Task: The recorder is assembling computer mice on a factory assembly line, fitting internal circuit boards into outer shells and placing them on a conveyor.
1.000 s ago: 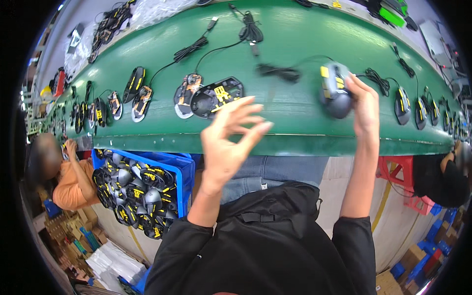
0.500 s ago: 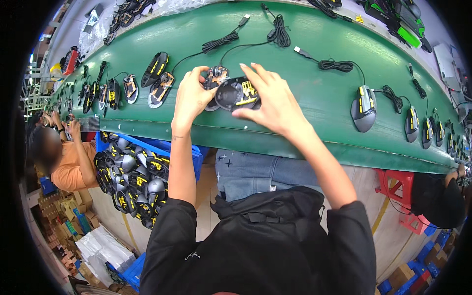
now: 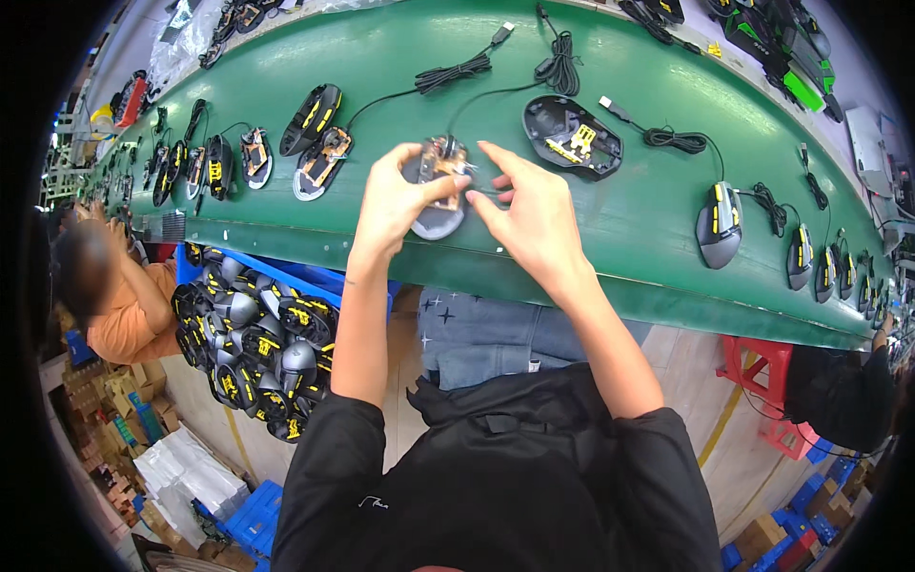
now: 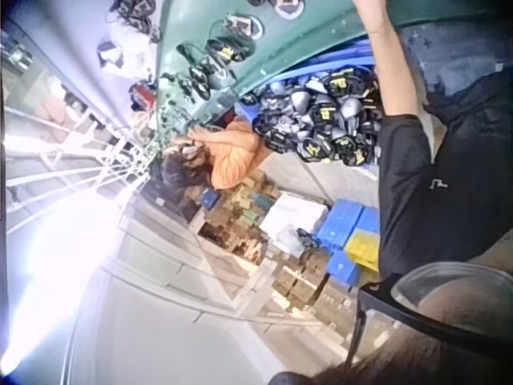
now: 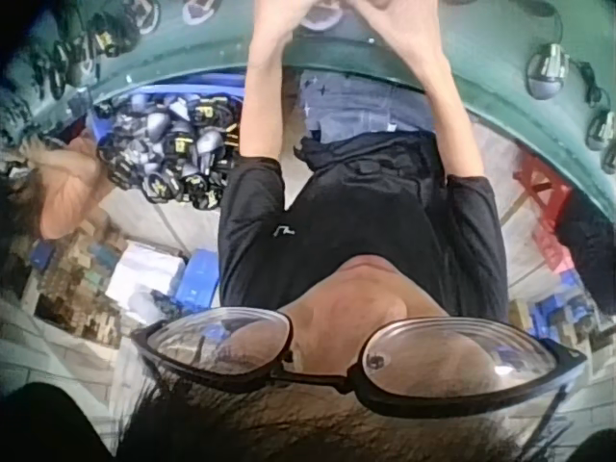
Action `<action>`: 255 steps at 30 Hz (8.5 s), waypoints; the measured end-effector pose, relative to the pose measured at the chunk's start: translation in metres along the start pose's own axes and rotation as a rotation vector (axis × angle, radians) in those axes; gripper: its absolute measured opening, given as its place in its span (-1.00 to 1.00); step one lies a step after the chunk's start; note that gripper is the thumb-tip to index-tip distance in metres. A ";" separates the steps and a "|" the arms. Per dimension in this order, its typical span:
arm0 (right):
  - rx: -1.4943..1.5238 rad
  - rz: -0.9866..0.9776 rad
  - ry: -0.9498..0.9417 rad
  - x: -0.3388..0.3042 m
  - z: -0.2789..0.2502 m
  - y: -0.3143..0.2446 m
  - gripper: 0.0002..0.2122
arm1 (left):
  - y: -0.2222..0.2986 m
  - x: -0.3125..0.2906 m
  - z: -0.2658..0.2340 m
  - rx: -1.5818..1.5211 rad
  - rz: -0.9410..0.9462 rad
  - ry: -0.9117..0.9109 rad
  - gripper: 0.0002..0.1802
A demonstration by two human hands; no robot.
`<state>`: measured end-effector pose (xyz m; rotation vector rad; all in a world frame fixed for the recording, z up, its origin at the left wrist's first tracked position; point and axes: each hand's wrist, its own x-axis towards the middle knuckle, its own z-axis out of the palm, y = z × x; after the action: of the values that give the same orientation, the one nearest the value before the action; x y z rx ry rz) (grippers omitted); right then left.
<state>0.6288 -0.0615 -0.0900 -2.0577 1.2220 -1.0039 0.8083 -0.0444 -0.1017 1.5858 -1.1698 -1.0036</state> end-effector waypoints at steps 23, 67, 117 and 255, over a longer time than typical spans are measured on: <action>0.257 0.212 0.362 -0.036 0.001 -0.020 -0.67 | -0.013 -0.059 0.060 -1.204 -0.034 -0.060 -0.41; -0.557 -0.160 0.147 0.020 -0.064 0.073 -0.26 | -0.036 -0.032 0.070 -1.702 -0.194 -0.421 -0.61; 0.109 -0.194 0.026 -0.048 0.009 0.001 -0.37 | -0.002 -0.082 0.083 -1.226 0.226 -0.108 -0.32; -0.699 -0.068 0.236 0.011 -0.055 0.052 -0.24 | -0.053 -0.037 0.049 -1.718 -0.132 -0.468 -0.45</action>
<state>0.5621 -0.0980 -0.0936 -2.5604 1.8327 -0.9544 0.7665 -0.0101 -0.1617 0.0235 -0.1079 -1.7448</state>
